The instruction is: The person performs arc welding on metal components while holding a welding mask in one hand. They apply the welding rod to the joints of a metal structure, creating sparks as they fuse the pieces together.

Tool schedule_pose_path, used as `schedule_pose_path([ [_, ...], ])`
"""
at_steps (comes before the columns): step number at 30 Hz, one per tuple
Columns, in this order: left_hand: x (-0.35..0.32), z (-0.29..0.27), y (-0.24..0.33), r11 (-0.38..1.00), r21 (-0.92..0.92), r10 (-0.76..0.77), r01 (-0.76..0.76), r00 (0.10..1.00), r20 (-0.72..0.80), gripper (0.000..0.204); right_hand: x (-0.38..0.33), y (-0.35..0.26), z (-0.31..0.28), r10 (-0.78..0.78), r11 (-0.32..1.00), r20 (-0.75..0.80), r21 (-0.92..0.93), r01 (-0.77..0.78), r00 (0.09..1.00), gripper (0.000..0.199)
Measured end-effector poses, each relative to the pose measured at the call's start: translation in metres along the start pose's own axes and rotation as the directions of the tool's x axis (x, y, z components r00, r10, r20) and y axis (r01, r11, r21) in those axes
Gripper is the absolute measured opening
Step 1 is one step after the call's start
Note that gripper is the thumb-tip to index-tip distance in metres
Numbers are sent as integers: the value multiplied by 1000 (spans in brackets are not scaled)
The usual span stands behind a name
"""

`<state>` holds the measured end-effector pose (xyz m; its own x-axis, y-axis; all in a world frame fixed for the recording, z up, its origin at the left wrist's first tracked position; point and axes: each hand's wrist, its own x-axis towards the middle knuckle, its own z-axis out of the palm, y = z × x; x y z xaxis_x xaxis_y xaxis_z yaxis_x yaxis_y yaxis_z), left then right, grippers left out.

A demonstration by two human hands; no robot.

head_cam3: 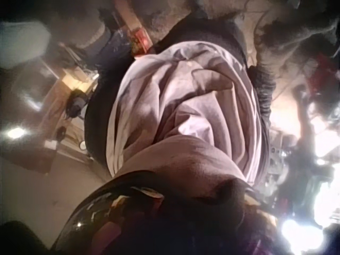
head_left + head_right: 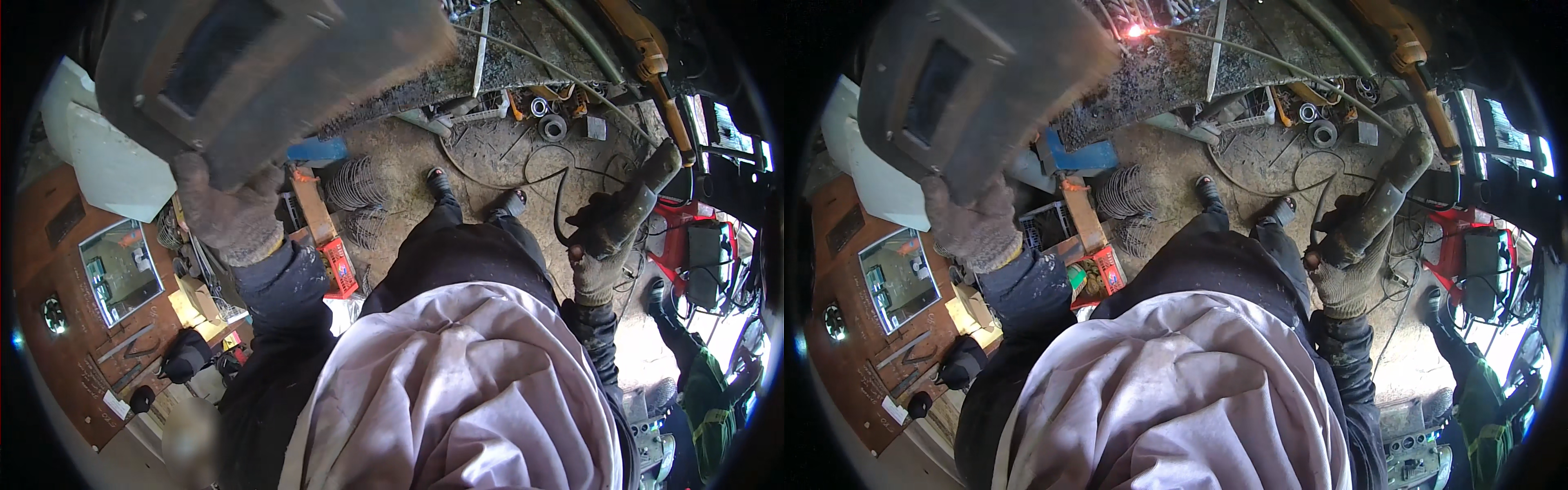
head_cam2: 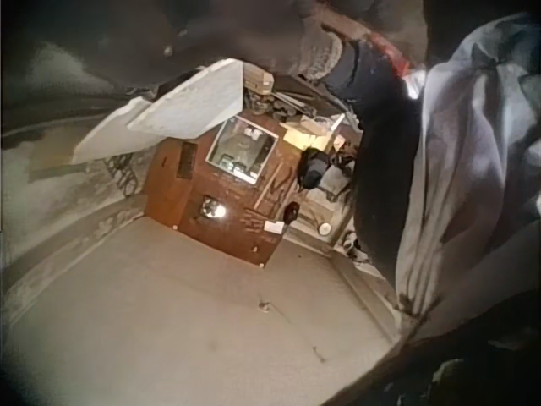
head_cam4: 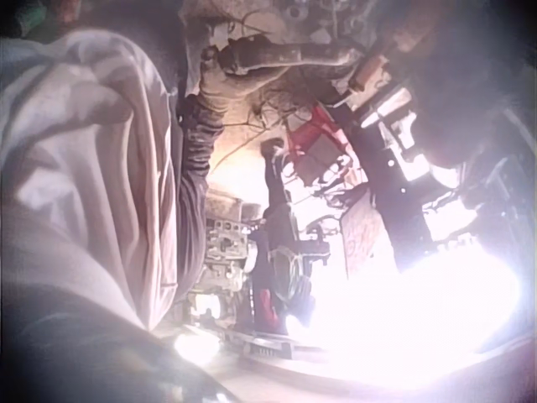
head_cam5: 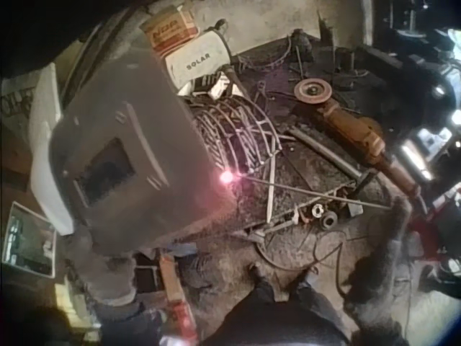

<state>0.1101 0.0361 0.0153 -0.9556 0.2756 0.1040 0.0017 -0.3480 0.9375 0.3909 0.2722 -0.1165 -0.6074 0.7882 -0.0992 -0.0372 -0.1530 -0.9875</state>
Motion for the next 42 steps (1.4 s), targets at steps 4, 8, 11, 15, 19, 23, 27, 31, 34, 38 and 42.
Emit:
schedule_pose_path([
  [4,33,-69,13,893,317,298,-321,947,120,46,-2,-3,-2,36,998,27,-45,-35,999,93],
  [8,22,-55,18,969,-234,-50,79,990,129,49,-4,3,1,4,1000,9,2,-4,1000,92],
  [11,6,-20,10,999,-3,48,-49,998,-33,51,-2,0,3,9,1000,39,11,-10,999,92],
  [15,-11,6,6,998,-31,-57,63,985,165,48,-2,3,1,-7,999,31,-39,8,999,93],
  [19,-25,11,-2,972,24,-234,235,943,235,47,0,5,-1,-39,996,49,-77,43,998,92],
  [23,-30,-7,-22,954,292,33,-66,993,115,39,0,8,0,-76,986,56,-143,83,996,90],
  [27,-34,-25,-32,578,695,335,-427,901,275,33,0,19,-5,-33,988,46,-148,39,998,90],
  [31,-29,-17,-24,172,772,405,-612,758,511,31,3,18,-4,-190,977,139,-68,201,972,94],
  [34,-30,-20,-24,182,777,400,-602,767,501,32,1,22,-6,-124,992,130,-9,126,984,92],
  [38,-30,-23,-27,220,782,391,-584,787,478,34,0,25,-9,-114,993,154,48,107,982,89],
  [42,-32,-26,-23,217,796,382,-565,800,463,35,3,8,7,-95,993,72,-66,100,993,88],
])
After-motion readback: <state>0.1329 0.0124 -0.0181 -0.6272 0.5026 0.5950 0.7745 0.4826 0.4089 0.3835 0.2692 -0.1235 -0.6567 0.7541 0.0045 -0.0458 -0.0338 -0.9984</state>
